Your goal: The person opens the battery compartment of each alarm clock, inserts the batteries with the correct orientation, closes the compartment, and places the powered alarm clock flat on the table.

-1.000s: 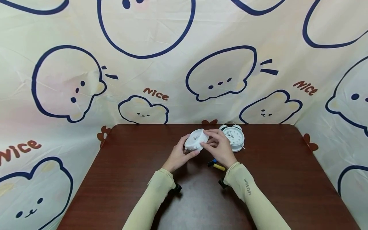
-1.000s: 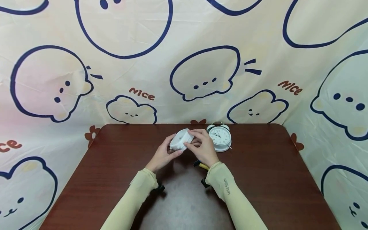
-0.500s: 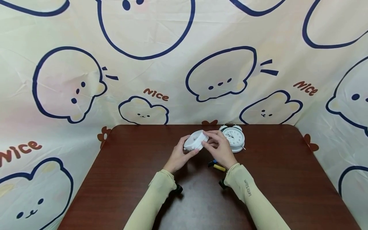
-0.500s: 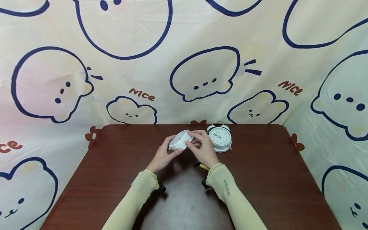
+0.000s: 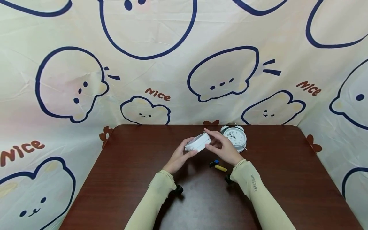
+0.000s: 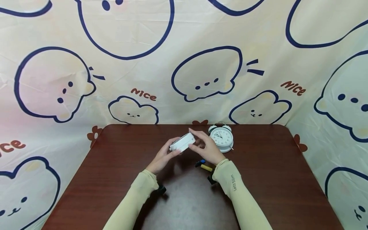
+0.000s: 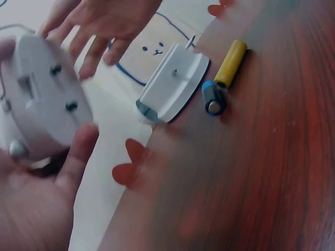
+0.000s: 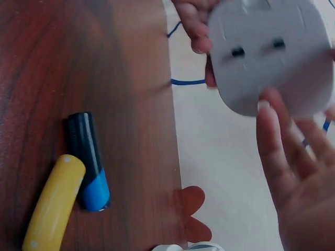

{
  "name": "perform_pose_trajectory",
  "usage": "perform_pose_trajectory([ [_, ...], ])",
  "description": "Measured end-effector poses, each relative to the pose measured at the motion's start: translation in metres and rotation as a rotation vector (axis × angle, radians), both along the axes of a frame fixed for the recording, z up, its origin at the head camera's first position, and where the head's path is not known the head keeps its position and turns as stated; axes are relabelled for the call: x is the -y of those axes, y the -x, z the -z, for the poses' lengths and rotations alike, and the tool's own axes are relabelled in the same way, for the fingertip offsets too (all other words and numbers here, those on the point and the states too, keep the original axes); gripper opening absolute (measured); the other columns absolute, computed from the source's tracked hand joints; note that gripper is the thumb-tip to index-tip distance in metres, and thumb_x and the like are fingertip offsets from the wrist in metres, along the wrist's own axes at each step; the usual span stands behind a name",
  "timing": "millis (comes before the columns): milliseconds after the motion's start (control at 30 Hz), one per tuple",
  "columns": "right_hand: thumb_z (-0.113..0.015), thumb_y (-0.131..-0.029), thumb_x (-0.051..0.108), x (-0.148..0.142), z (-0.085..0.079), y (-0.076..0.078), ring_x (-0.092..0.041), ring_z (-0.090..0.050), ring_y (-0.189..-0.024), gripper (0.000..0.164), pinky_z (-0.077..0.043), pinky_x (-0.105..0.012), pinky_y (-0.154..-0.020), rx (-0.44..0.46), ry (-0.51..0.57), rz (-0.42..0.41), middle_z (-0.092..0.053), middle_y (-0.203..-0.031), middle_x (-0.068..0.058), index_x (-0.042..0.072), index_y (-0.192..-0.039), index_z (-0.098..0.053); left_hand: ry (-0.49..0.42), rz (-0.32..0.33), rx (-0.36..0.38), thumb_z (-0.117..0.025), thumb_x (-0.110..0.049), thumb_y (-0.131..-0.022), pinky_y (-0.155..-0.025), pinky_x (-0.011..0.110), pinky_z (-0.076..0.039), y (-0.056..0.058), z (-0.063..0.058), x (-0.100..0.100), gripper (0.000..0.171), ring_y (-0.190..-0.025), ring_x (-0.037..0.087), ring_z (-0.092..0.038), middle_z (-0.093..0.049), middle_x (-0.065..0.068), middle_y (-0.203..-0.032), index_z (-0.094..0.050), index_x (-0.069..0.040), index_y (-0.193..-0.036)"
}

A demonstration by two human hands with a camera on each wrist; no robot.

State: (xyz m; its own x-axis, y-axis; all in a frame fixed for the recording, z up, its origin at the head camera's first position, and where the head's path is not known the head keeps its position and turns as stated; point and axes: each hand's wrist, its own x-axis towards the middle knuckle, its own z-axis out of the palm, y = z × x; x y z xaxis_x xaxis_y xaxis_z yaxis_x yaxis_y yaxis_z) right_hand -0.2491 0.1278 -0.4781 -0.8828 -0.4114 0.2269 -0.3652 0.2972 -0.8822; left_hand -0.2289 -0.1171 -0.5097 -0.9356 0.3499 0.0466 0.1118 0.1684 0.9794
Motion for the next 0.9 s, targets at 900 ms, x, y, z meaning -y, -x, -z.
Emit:
perform_pose_trajectory([
  [900,-0.09,-0.079,0.008,-0.011,-0.003,0.005,-0.014,-0.066,-0.081,0.047,-0.06,-0.025,-0.073,-0.153,-0.122,0.034,-0.068,-0.114,-0.001,0.014,-0.123,-0.074,0.076,0.167,-0.149,-0.073,-0.038,-0.097,-0.112,0.038,-0.046,0.003,0.0,0.011,0.077,-0.137,0.025,-0.046,-0.037,0.003,-0.162,-0.032,-0.031,-0.162],
])
